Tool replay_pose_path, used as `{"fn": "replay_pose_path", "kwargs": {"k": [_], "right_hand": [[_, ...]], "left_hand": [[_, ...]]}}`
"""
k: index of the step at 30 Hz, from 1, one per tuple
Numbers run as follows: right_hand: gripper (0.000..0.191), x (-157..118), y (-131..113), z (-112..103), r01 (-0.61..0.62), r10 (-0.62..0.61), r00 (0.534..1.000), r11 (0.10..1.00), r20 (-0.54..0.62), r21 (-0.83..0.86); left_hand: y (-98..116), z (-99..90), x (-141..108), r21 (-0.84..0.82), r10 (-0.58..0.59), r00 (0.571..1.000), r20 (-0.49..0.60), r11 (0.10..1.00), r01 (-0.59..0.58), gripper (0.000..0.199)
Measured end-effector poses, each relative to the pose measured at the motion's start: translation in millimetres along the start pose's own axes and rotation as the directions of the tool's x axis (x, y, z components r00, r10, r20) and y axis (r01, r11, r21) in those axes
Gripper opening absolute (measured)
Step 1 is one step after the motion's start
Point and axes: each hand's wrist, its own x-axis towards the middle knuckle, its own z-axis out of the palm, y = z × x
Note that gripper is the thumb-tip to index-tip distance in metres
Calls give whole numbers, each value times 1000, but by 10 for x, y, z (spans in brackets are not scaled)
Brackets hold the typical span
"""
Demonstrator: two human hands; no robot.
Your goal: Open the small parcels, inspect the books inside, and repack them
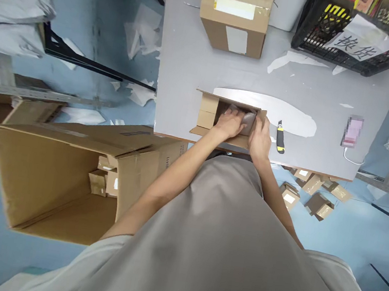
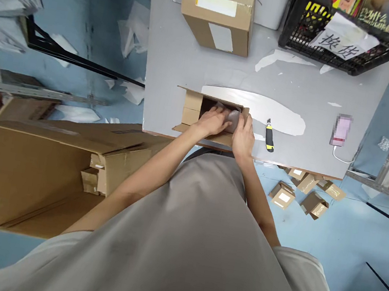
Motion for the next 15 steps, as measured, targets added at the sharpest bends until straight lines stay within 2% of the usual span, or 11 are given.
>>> {"fn": "replay_pose_path", "kwargs": {"k": [3,5,10,15], "right_hand": [[69,33,12,3,12,-12,1000,1000,0,4],[72,41,29,8,8,-8,1000,1000,4,5],[71,27,65,26,-25,25,999,1000,20,-17],[60,50,54,-20,18,-17,999,999,34,-29]], "left_hand": [[52,173,225,133,-157,958,240,983,128,43],[38,247,251,178,-221,929,298,969,173,45],[-7,246,298,215,-233,942,241,959,183,49],[94,200,492,220,-162,957,241,969,109,64]]}}
